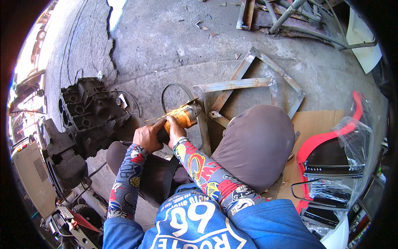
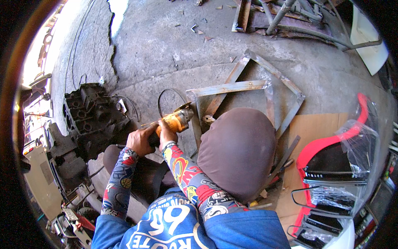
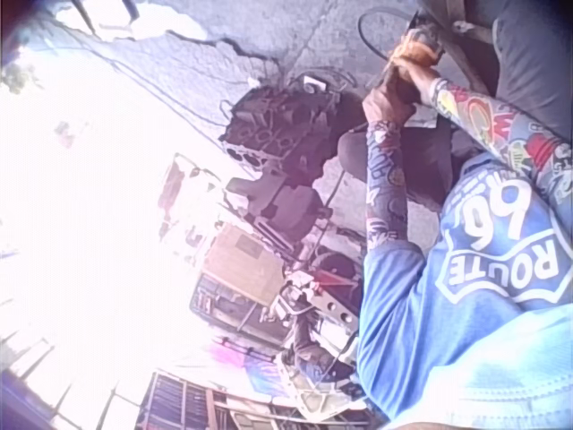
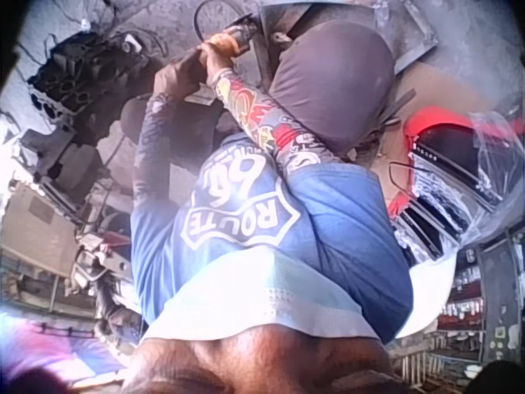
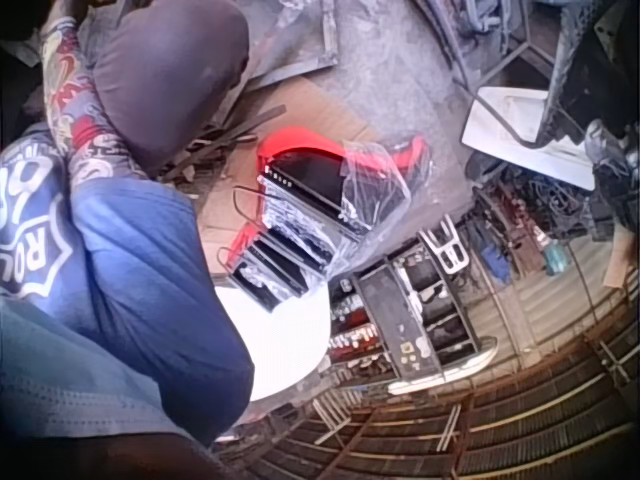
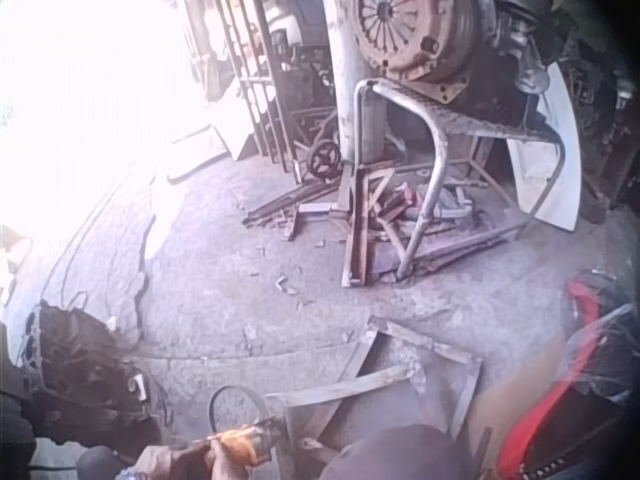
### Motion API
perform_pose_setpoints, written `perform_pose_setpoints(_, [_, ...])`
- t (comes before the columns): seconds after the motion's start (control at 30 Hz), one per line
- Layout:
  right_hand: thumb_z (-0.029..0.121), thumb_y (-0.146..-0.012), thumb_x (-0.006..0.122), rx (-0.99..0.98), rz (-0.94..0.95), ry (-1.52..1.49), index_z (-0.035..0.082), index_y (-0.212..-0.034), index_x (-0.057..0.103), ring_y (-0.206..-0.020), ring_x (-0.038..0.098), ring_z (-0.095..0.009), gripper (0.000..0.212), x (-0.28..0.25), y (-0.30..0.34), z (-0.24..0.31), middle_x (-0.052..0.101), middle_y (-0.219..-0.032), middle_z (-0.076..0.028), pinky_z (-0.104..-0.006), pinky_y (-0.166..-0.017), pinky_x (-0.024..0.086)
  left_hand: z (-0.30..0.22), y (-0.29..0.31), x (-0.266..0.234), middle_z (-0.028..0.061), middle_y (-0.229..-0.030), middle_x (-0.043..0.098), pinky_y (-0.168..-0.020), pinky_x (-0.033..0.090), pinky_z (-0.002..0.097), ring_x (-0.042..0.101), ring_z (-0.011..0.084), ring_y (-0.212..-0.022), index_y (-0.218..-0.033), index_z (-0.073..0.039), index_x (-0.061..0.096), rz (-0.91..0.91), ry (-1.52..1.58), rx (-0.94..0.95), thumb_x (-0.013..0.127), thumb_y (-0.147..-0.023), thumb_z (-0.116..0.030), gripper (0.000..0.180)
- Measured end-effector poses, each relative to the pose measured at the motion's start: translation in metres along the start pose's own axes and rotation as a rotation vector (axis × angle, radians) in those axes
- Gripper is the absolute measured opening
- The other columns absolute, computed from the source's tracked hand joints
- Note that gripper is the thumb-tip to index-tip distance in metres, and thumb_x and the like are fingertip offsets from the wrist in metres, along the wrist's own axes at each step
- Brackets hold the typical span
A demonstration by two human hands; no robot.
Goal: The person uses an angle grinder to smooth and cut metal frame pieces on the workshop floor. They reposition the frames between grinding passes and handle the grinder with both hands while sparks fly.
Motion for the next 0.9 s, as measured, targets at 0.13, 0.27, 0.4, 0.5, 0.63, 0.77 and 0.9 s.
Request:
perform_pose_setpoints(0.13, [0.039, -0.077, 0.088, -0.006, -0.027, 0.005, -0.006, -0.132, 0.061, -0.109, 0.068, -0.026, 0.076, 0.0, 0.006, 0.006, 0.068, -0.129, -0.015, -0.0396, -0.095, 0.054, 0.004, -0.004, 0.003, 0.0197, -0.105, 0.075, -0.082, 0.059, 0.0473, 0.074, 0.0385, -0.094, -0.145, -0.022, 0.058, 0.003, 0.025, -0.022, 0.081, -0.06, -0.022, 0.088])
perform_pose_setpoints(0.27, [0.043, -0.075, 0.088, 0.003, -0.068, 0.065, -0.008, -0.129, 0.064, -0.108, 0.069, -0.027, 0.077, -0.004, 0.003, 0.005, 0.07, -0.126, -0.017, -0.0393, -0.096, 0.054, 0.004, -0.007, 0.003, 0.0211, -0.106, 0.075, -0.084, 0.059, 0.0484, 0.074, 0.0387, -0.096, -0.145, -0.02, 0.058, -0.019, 0.028, 0.009, 0.082, -0.059, -0.024, 0.088])
perform_pose_setpoints(0.4, [0.044, -0.075, 0.089, -0.014, -0.114, 0.07, -0.009, -0.128, 0.064, -0.109, 0.07, -0.027, 0.079, -0.006, -0.006, 0.005, 0.069, -0.128, -0.018, -0.0408, -0.095, 0.055, 0.002, -0.009, 0.001, 0.0209, -0.103, 0.075, -0.083, 0.059, 0.0487, 0.074, 0.0392, -0.094, -0.145, -0.021, 0.058, -0.042, 0.023, 0.041, 0.082, -0.059, -0.024, 0.089])
perform_pose_setpoints(0.5, [0.044, -0.075, 0.088, -0.02, -0.118, 0.054, -0.009, -0.129, 0.063, -0.108, 0.071, -0.028, 0.08, -0.006, -0.004, 0.008, 0.069, -0.128, -0.018, -0.0415, -0.092, 0.057, 0.003, -0.012, 0.005, 0.0202, -0.107, 0.075, -0.084, 0.059, 0.048, 0.073, 0.0393, -0.095, -0.145, -0.02, 0.058, 0.014, 0.019, -0.003, 0.083, -0.058, -0.023, 0.091])
perform_pose_setpoints(0.63, [0.044, -0.075, 0.088, -0.034, -0.098, 0.075, -0.01, -0.129, 0.062, -0.107, 0.071, -0.029, 0.081, -0.006, 0.009, 0.017, 0.069, -0.128, -0.017, -0.042, -0.092, 0.058, 0.002, -0.014, 0.006, 0.0209, -0.104, 0.074, -0.082, 0.059, 0.0482, 0.073, 0.0394, -0.094, -0.145, -0.018, 0.058, 0.001, 0.055, 0.032, 0.084, -0.056, -0.022, 0.092])
perform_pose_setpoints(0.77, [0.042, -0.073, 0.088, -0.015, -0.08, 0.069, -0.005, -0.137, 0.055, -0.103, 0.07, -0.03, 0.086, -0.004, 0.008, 0.019, 0.065, -0.127, -0.018, -0.0475, -0.086, 0.06, 0.004, -0.014, 0.007, 0.02, -0.101, 0.075, -0.081, 0.059, 0.0493, 0.073, 0.04, -0.092, -0.145, -0.02, 0.057, 0.001, 0.06, 0.058, 0.082, -0.058, -0.021, 0.09])
perform_pose_setpoints(0.9, [0.04, -0.075, 0.087, -0.025, -0.076, 0.074, -0.003, -0.139, 0.053, -0.103, 0.07, -0.031, 0.084, -0.005, 0.001, 0.014, 0.064, -0.127, -0.017, -0.0482, -0.086, 0.061, 0.006, -0.012, 0.008, 0.0183, -0.101, 0.075, -0.081, 0.059, 0.0499, 0.073, 0.0399, -0.094, -0.146, -0.021, 0.055, -0.006, 0.069, 0.042, 0.082, -0.06, -0.021, 0.09])
Point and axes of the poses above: each hand's wrist, its own y-axis away from the middle knuckle, its own x-axis out of the palm, z = x × y, the point moved 6 cm from there along -y, towards the middle knuckle
